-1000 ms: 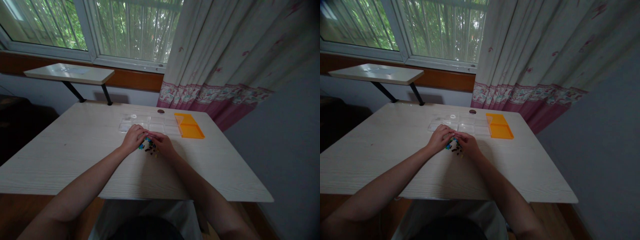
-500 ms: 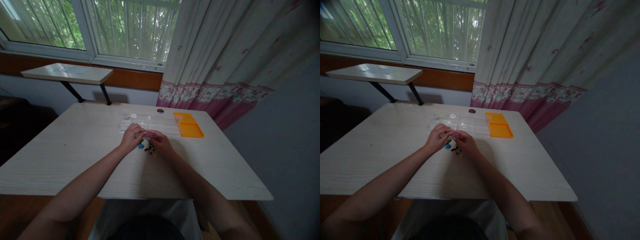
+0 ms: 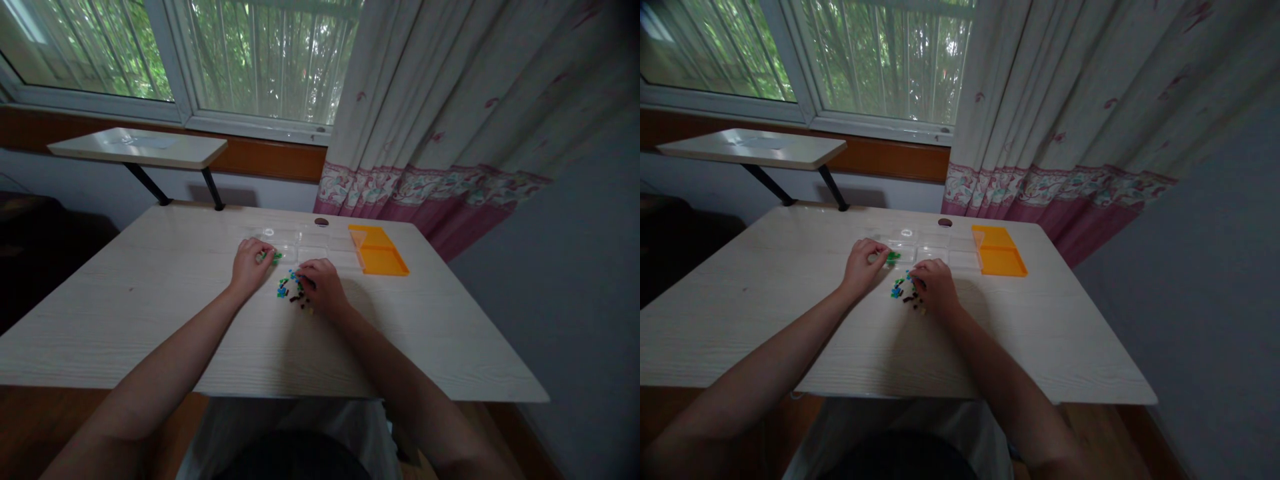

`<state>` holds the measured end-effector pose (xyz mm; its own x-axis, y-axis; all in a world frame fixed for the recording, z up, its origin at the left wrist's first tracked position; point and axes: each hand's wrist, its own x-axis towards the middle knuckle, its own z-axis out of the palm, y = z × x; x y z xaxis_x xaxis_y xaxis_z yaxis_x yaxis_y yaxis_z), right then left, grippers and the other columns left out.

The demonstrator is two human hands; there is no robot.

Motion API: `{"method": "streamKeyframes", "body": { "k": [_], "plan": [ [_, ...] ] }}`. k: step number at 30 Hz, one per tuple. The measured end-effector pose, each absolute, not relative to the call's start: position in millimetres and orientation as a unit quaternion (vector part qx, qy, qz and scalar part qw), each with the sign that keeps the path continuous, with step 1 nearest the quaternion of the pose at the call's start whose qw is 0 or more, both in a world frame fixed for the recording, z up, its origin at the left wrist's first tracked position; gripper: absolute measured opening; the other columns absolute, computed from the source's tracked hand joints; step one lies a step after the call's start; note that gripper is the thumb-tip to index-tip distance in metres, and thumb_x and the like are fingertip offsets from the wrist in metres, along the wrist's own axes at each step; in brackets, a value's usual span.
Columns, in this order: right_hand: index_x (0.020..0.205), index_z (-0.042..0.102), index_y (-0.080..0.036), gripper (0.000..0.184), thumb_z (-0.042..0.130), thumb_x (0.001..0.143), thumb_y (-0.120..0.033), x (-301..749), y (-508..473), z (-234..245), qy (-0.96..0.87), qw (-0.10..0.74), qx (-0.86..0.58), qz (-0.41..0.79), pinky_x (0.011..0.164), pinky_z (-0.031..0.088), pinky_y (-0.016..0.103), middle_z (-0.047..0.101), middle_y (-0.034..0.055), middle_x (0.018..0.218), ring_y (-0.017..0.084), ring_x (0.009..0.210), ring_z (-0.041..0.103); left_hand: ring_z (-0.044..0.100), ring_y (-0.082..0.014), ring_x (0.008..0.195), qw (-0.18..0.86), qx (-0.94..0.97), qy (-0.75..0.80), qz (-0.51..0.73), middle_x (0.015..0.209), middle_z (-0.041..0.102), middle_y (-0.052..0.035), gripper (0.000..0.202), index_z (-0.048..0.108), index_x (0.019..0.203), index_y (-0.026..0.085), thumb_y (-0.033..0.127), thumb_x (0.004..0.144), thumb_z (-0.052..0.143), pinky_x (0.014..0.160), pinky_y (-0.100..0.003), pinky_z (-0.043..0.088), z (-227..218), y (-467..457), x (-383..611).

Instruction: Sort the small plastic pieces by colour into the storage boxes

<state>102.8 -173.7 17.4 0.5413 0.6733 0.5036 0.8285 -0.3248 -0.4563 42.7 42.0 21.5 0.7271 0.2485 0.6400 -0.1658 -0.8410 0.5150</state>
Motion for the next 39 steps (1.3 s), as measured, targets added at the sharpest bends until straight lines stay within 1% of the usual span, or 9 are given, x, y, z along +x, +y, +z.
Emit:
{"method": "streamKeyframes", "body": {
  "k": [3,7,14,19,21,24,30,34,39],
  "plan": [
    [0.094,0.074,-0.024,0.012,0.063,0.089,-0.023,96,-169,17,-0.473,0.267,-0.828,-0.143,0.094,0.037,0.041,0.066,0.0060,0.111,0.025,0.107,0.051,0.055,-0.0203,0.082,0.276,0.885,0.043,0.372,0.083,0.064,-0.0040,0.019,0.067,0.082,0.019,0.033,0.090,0.056,0.083,-0.037,0.042,19,46,45],
    [0.100,0.072,-0.024,0.013,0.063,0.090,-0.026,86,-163,19,-0.475,0.203,-0.842,-0.156,0.097,0.033,0.041,0.064,0.0059,0.118,0.024,0.112,0.048,0.055,-0.0210,0.085,0.268,0.886,0.046,0.375,0.083,0.064,-0.0044,0.018,0.066,0.082,0.019,0.033,0.090,0.057,0.084,-0.036,0.042,15,45,46],
    [0.097,0.073,-0.026,0.012,0.063,0.091,-0.025,84,-160,21,-0.466,0.163,-0.856,-0.155,0.094,0.032,0.039,0.063,0.0038,0.120,0.023,0.111,0.047,0.054,-0.0234,0.092,0.252,0.892,0.062,0.371,0.088,0.062,-0.0054,0.014,0.067,0.084,0.021,0.032,0.088,0.061,0.088,-0.039,0.042,14,44,48],
    [0.093,0.073,-0.026,0.012,0.062,0.092,-0.025,85,-158,22,-0.476,0.148,-0.852,-0.160,0.092,0.032,0.040,0.064,0.0039,0.118,0.023,0.110,0.047,0.053,-0.0243,0.094,0.247,0.894,0.079,0.365,0.089,0.061,-0.0058,0.012,0.069,0.086,0.022,0.032,0.086,0.063,0.089,-0.040,0.042,15,44,48],
    [0.090,0.073,-0.025,0.011,0.062,0.092,-0.025,85,-158,21,-0.475,0.156,-0.851,-0.161,0.092,0.032,0.040,0.065,0.0042,0.115,0.023,0.108,0.048,0.052,-0.0245,0.094,0.243,0.895,0.081,0.365,0.090,0.060,-0.0059,0.011,0.069,0.087,0.022,0.032,0.086,0.065,0.088,-0.040,0.042,15,45,48],
    [0.088,0.073,-0.024,0.008,0.065,0.090,-0.023,87,-158,17,-0.472,0.190,-0.846,-0.161,0.093,0.033,0.039,0.067,0.0032,0.111,0.022,0.107,0.050,0.052,-0.0250,0.094,0.237,0.896,0.083,0.367,0.090,0.060,-0.0064,0.011,0.071,0.088,0.022,0.032,0.085,0.066,0.089,-0.041,0.042,12,46,49],
    [0.084,0.073,-0.024,0.003,0.072,0.085,-0.022,93,-161,14,-0.437,0.296,-0.835,-0.156,0.092,0.035,0.039,0.070,0.0009,0.103,0.022,0.103,0.054,0.052,-0.0254,0.094,0.245,0.895,0.082,0.363,0.090,0.059,-0.0071,0.018,0.074,0.089,0.021,0.035,0.088,0.062,0.089,-0.043,0.043,5,53,54],
    [0.085,0.074,-0.024,0.003,0.071,0.085,-0.022,101,-166,14,-0.409,0.368,-0.822,-0.148,0.091,0.038,0.038,0.071,0.0014,0.098,0.021,0.099,0.057,0.052,-0.0254,0.093,0.241,0.898,0.077,0.361,0.090,0.059,-0.0080,0.020,0.075,0.094,0.022,0.032,0.090,0.058,0.088,-0.045,0.043,3,54,55],
    [0.085,0.074,-0.023,0.005,0.069,0.086,-0.024,110,-170,10,-0.395,0.410,-0.807,-0.158,0.089,0.042,0.038,0.071,0.0029,0.092,0.021,0.094,0.059,0.052,-0.0262,0.094,0.250,0.893,0.070,0.368,0.091,0.057,-0.0090,0.022,0.074,0.102,0.023,0.029,0.091,0.056,0.087,-0.047,0.044,5,52,53]
  ]
}}
